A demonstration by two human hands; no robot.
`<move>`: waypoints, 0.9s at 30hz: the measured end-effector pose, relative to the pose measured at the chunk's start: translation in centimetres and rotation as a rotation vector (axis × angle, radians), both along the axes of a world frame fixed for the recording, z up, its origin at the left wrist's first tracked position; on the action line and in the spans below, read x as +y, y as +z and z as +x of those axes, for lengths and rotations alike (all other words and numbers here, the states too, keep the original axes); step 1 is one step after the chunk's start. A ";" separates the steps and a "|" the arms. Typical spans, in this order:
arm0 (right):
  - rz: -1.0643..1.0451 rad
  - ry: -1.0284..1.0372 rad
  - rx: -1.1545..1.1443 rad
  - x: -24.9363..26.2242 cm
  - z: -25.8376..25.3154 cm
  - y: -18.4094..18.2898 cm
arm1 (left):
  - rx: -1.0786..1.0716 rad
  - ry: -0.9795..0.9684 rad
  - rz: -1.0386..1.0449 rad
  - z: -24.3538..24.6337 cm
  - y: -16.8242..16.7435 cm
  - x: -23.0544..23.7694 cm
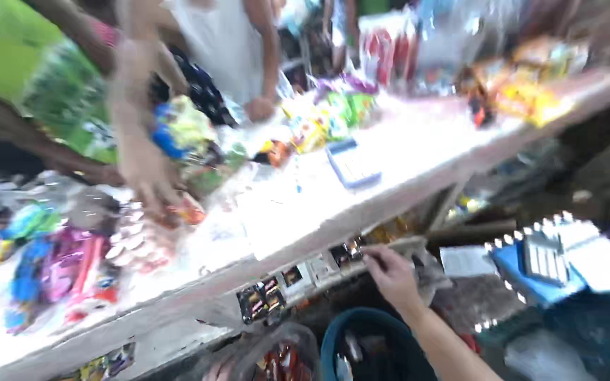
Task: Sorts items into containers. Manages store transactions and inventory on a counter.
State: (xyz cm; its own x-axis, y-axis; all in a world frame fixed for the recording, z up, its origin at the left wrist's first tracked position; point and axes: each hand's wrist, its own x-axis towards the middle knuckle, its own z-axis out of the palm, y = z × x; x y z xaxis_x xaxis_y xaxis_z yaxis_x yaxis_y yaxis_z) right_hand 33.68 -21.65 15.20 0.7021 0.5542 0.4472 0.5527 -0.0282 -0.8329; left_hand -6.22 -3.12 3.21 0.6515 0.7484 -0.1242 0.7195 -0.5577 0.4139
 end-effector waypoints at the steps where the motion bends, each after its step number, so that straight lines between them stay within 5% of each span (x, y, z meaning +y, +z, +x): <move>1: 0.020 -0.020 -0.153 1.4 1.8 3.7 | -0.184 -0.093 0.174 2.0 2.5 0.5; 5: -0.380 0.030 -0.263 10.1 7.0 13.3 | -0.638 -0.340 0.718 10.4 10.3 5.1; 10: -0.813 0.042 -0.236 21.0 8.4 12.9 | -0.235 -0.534 0.411 18.7 17.0 9.7; 14: -1.049 0.029 -0.150 23.7 7.6 13.2 | -0.130 -0.565 0.454 20.2 16.4 10.7; 16: -0.887 0.092 -0.072 23.4 8.7 13.0 | -0.147 -0.599 0.500 20.0 15.7 10.8; 20: -0.042 0.265 0.441 21.0 7.0 12.5 | -0.299 -0.615 0.681 20.1 14.0 10.9; 21: 0.034 0.324 0.524 20.7 6.3 11.9 | -0.309 -0.612 0.722 20.1 13.7 11.0; 24: -0.092 0.459 0.440 21.0 5.4 9.5 | -0.337 -0.607 0.811 20.2 13.2 11.2; 27: -0.161 0.362 0.213 22.0 4.8 8.1 | -0.340 -0.602 0.846 20.2 13.2 11.2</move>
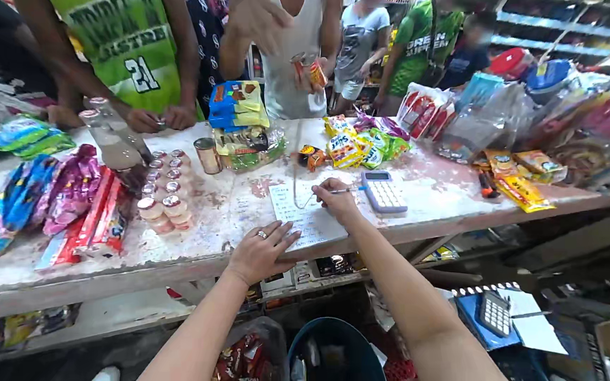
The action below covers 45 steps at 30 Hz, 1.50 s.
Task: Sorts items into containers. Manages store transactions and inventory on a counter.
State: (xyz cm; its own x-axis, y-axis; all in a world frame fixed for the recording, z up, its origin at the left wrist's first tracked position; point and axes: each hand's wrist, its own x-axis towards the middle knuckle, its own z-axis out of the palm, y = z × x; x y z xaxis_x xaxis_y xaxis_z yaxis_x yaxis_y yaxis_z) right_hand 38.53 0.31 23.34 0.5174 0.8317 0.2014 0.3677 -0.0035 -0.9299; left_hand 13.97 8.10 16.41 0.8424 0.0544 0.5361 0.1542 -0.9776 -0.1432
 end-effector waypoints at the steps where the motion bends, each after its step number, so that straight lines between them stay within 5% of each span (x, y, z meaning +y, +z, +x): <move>1: -0.037 -0.035 -0.064 0.1 -0.2 0.0 | -0.003 0.004 0.002 0.0 0.0 -0.1; 11: -0.244 -0.124 -0.264 0.5 -0.9 0.0 | -0.036 0.006 0.007 0.0 -0.1 0.0; 45: -0.276 -0.247 -0.347 0.0 -1.0 0.3 | -0.050 0.027 0.049 0.1 -0.4 0.0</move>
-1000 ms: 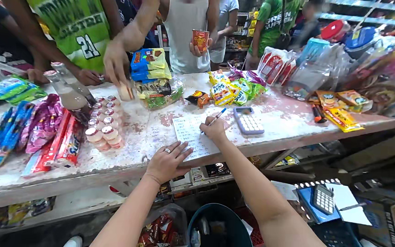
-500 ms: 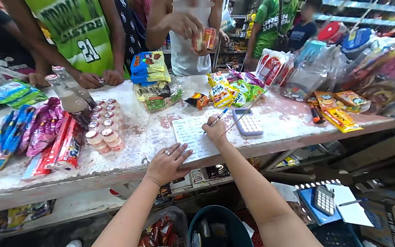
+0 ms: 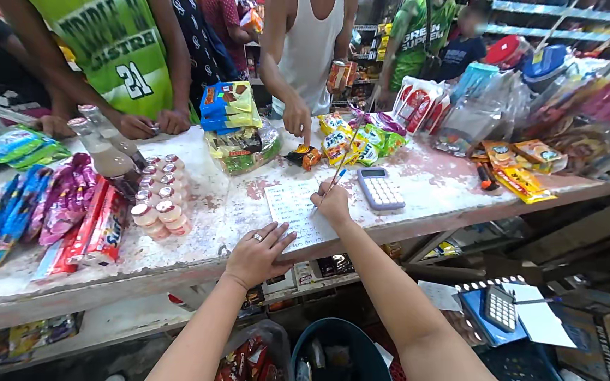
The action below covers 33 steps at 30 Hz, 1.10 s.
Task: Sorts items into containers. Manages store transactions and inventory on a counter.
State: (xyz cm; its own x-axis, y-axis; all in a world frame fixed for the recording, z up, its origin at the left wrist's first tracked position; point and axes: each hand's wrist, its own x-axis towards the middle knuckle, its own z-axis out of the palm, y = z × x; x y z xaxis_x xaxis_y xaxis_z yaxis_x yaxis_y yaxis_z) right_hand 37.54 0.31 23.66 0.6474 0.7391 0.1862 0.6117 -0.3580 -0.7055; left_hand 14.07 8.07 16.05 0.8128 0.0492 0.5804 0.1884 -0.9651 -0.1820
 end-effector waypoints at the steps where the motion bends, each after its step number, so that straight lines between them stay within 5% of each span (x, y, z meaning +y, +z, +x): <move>1: 0.023 0.015 0.024 0.1 0.4 -0.1 | -0.001 0.002 0.004 0.0 0.0 0.0; 12: 0.068 0.029 0.035 0.0 1.0 -0.6 | -0.007 0.003 0.029 -0.1 0.1 0.0; 20: 0.329 0.008 0.643 -0.1 2.6 0.4 | -0.013 0.003 0.040 0.0 -0.1 0.0; 26: 0.217 0.124 0.285 -0.6 0.4 -0.2 | -0.025 -0.022 0.016 -0.2 -0.2 0.0; 33: 0.276 0.069 0.232 -0.7 0.1 -1.5 | -0.035 -0.016 0.054 -0.2 -0.2 0.0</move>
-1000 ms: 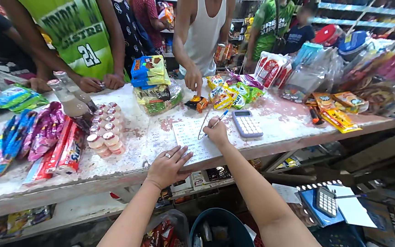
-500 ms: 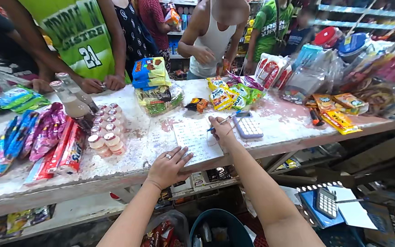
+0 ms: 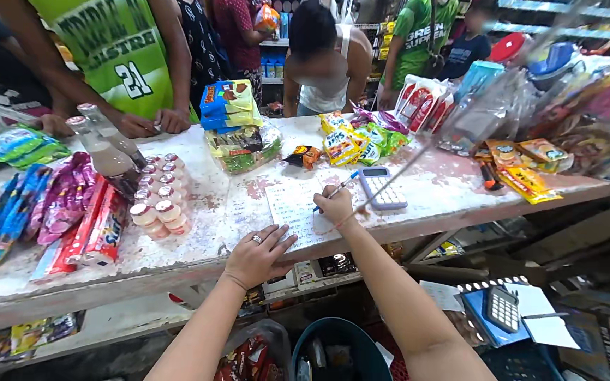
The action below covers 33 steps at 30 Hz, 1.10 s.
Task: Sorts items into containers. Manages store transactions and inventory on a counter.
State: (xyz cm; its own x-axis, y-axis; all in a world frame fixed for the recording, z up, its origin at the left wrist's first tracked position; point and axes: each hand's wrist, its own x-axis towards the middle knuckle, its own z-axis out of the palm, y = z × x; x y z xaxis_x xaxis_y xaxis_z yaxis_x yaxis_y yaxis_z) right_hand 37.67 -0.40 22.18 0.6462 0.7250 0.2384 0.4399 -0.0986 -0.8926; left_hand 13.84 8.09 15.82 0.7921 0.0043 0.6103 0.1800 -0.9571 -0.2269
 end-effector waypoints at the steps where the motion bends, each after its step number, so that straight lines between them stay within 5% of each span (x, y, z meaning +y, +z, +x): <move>1: -0.014 0.002 -0.011 0.1 0.0 0.0 | -0.002 0.000 -0.001 0.0 0.0 0.0; 33: -0.256 -0.052 -0.202 -0.3 -0.4 1.1 | -0.025 -0.001 0.010 0.0 -0.2 0.1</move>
